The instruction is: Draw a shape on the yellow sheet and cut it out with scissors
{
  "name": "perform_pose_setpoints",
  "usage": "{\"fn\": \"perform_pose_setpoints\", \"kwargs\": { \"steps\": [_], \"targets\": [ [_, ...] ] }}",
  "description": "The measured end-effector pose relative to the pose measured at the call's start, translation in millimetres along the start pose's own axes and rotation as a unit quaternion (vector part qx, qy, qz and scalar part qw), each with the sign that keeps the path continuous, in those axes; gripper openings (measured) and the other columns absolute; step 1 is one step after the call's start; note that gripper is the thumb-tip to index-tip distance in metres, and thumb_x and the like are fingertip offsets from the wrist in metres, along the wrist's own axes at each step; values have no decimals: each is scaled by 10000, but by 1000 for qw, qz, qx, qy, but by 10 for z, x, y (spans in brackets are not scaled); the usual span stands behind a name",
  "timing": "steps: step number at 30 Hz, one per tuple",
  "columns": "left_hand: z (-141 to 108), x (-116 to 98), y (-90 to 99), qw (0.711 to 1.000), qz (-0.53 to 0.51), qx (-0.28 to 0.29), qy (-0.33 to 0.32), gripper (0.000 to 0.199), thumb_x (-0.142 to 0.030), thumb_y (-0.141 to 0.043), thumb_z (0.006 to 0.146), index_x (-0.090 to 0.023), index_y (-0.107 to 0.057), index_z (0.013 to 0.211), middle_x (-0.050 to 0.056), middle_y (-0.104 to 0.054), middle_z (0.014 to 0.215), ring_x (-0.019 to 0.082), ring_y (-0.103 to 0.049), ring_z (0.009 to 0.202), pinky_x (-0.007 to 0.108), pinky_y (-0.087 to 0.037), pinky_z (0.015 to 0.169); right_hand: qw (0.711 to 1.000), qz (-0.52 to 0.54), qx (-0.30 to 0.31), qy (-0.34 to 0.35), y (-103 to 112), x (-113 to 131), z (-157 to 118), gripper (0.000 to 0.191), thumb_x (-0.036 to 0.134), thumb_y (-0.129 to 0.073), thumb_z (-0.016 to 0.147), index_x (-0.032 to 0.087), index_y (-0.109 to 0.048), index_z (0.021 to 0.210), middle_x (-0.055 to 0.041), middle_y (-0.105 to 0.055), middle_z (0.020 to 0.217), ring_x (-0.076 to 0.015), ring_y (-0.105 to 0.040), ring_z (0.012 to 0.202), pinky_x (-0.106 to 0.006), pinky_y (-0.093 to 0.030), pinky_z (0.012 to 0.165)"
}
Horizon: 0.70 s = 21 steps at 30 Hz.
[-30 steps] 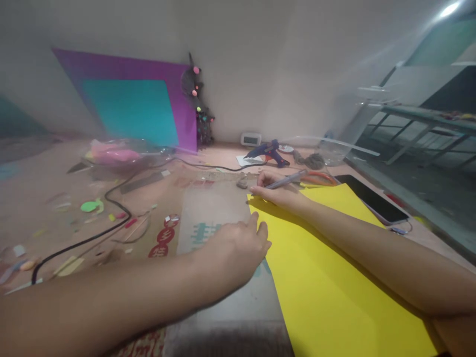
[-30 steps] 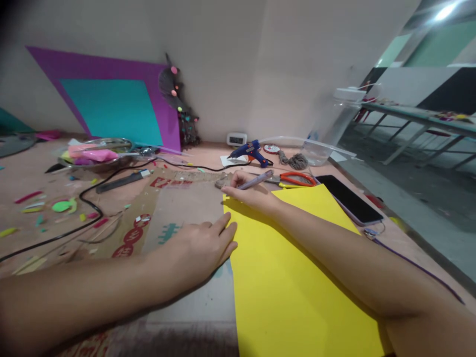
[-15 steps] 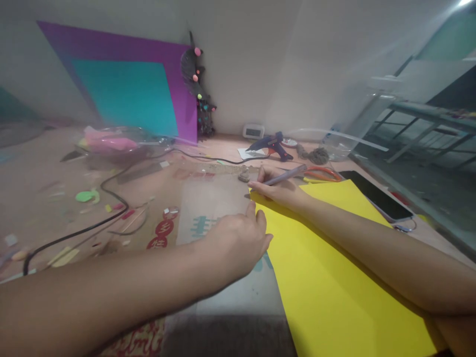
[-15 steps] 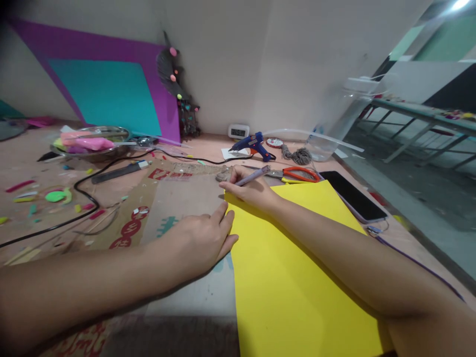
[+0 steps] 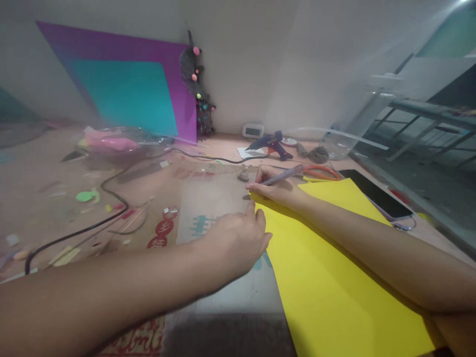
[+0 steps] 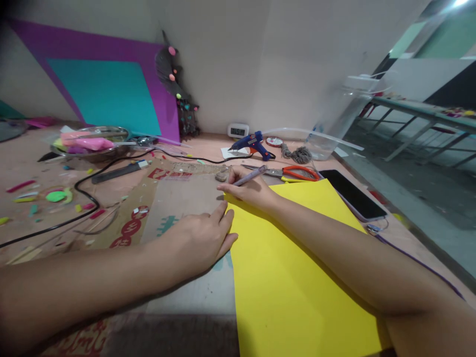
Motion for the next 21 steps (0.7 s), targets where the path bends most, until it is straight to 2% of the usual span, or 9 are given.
{"fn": "perform_pose_setpoints", "kwargs": {
  "steps": [10, 21],
  "targets": [
    [8, 1, 23, 1000, 7, 0, -4, 343, -286, -482, 971, -60, -624, 1187, 223, -663, 1104, 258, -682, 785, 305, -434, 475, 1000, -2, 15, -12, -19, 32, -25, 368, 452, -725, 805, 227, -452, 704, 59, -503, 540, -102, -441, 501, -233, -303, 459],
    [12, 12, 12, 999, 26, 19, 1, 363, -313, -513, 969, -70, -621, 1215, 221, -660, 1174, 224, -685, 761, 276, -408, 452, 999, -47, 3, 6, 13, 56, -18, 384, 466, -690, 830, 217, -438, 684, 45, -512, 597, -108, -447, 552, -252, -316, 511]
  ]
}}
Point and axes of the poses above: each hand's wrist, its own z-axis towards the middle knuckle, its own y-axis out of the back of the hand, x = y × z, the point moved 3 cm from there along z, towards the middle knuckle
